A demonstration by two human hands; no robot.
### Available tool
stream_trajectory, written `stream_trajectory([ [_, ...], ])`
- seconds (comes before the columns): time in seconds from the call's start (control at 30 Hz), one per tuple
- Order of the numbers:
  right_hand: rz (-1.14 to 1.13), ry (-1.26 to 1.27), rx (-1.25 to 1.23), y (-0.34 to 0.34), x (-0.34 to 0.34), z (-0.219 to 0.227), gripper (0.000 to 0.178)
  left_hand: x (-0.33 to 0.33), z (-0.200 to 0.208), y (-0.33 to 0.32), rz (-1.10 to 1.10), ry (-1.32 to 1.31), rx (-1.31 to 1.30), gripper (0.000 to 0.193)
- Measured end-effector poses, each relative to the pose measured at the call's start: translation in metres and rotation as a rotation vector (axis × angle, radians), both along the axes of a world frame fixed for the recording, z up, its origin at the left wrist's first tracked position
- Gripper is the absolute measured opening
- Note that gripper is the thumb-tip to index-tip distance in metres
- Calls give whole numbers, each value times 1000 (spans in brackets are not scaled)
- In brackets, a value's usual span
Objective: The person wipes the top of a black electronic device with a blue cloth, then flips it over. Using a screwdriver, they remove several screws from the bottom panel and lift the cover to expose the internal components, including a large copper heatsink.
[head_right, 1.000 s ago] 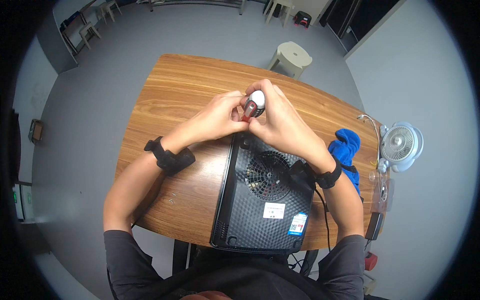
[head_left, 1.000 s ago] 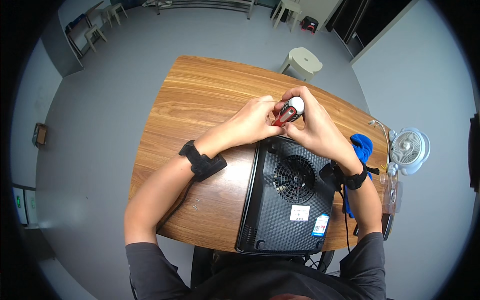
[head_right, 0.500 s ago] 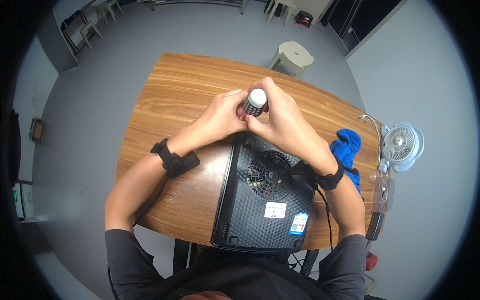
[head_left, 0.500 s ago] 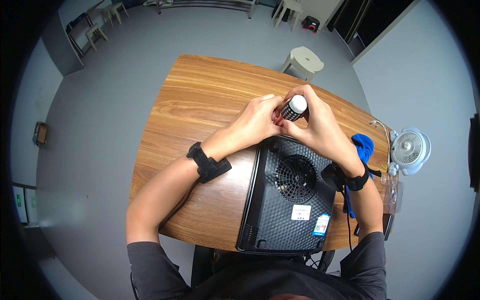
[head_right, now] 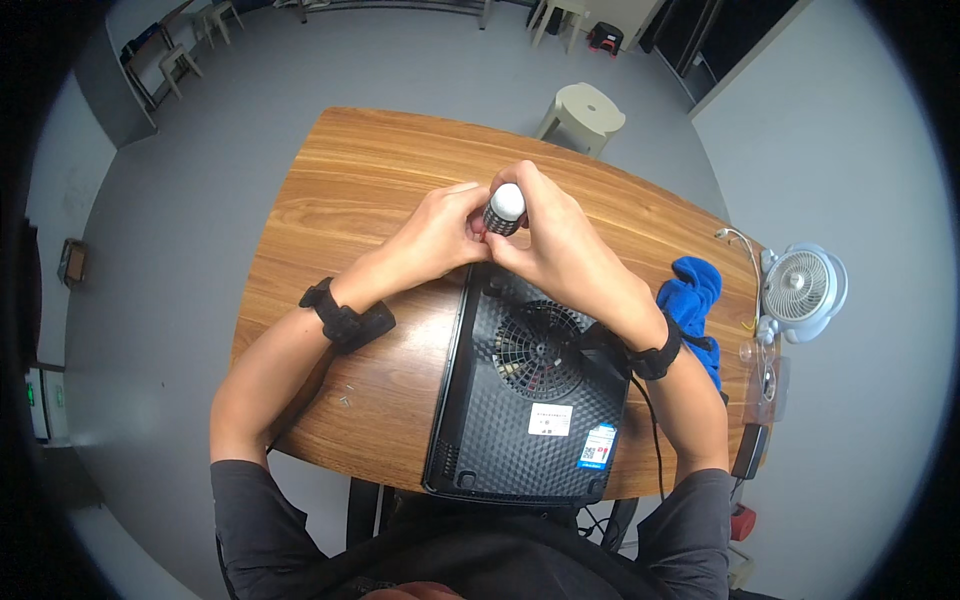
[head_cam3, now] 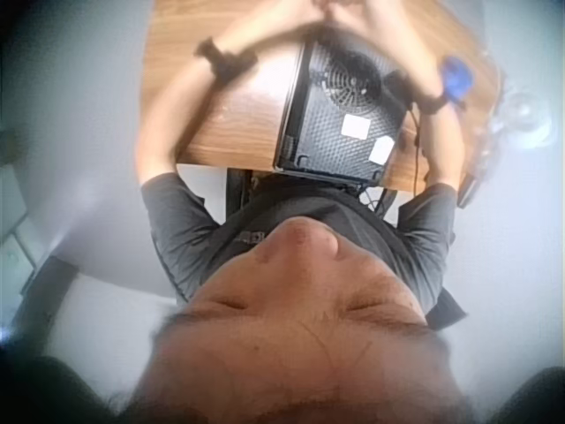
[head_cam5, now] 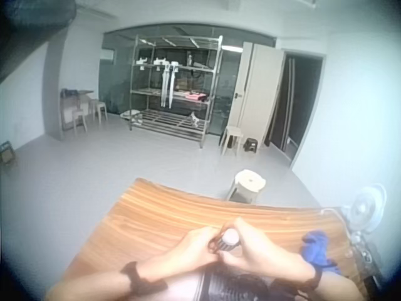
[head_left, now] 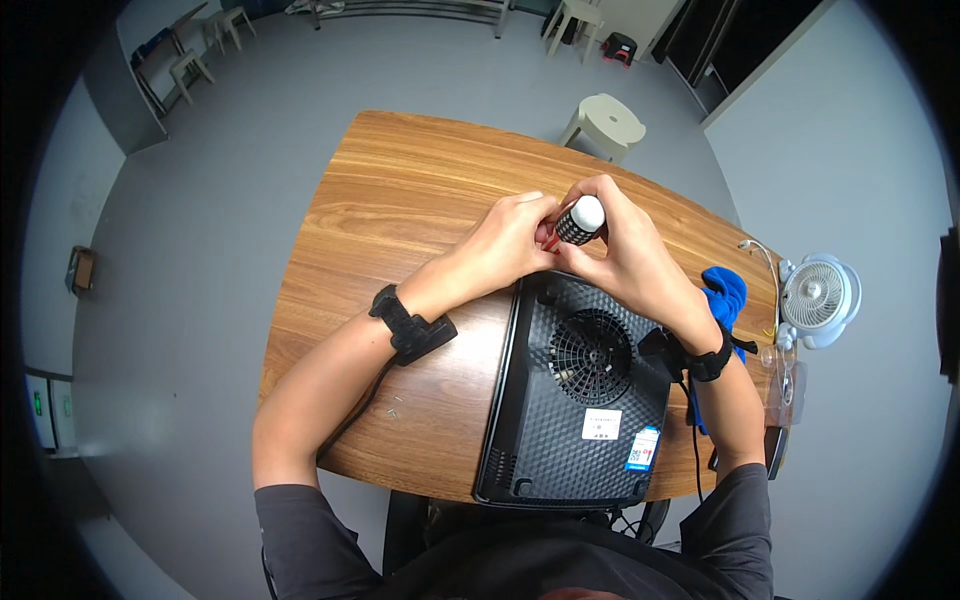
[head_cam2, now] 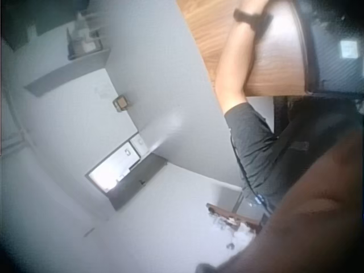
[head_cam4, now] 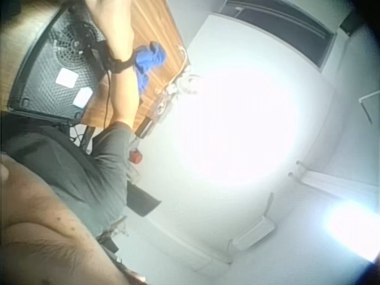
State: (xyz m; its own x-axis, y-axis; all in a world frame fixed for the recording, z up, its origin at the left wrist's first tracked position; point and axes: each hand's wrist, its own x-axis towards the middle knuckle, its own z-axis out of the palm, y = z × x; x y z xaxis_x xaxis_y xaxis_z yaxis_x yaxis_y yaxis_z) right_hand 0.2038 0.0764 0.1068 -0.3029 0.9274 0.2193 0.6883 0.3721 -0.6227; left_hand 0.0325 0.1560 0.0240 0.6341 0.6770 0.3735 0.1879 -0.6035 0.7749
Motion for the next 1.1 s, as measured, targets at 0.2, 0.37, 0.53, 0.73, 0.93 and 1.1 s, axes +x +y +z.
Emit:
stream_trajectory([
  [0.2,-15,4,-27,-3,-1,5,40,0,1,-2,-21,-15,19,27],
  [0.37,-20,-13,-32,-3,0,4,40,1,3,-2,-12,21,-1,39],
  [0.53,-18,-12,-32,-4,2,4,39,3,0,-2,-10,8,23,38],
  [0.73,-23,21,-16,-3,0,0,38,2,-3,-2,-1,-52,39,36],
  [0.93,-10,-38,34,-3,2,1,36,3,-2,-3,-9,-4,-36,37],
  [1.1,-106,-282,64,-7,-7,15,34,5,-7,-4,19,-5,5,41],
])
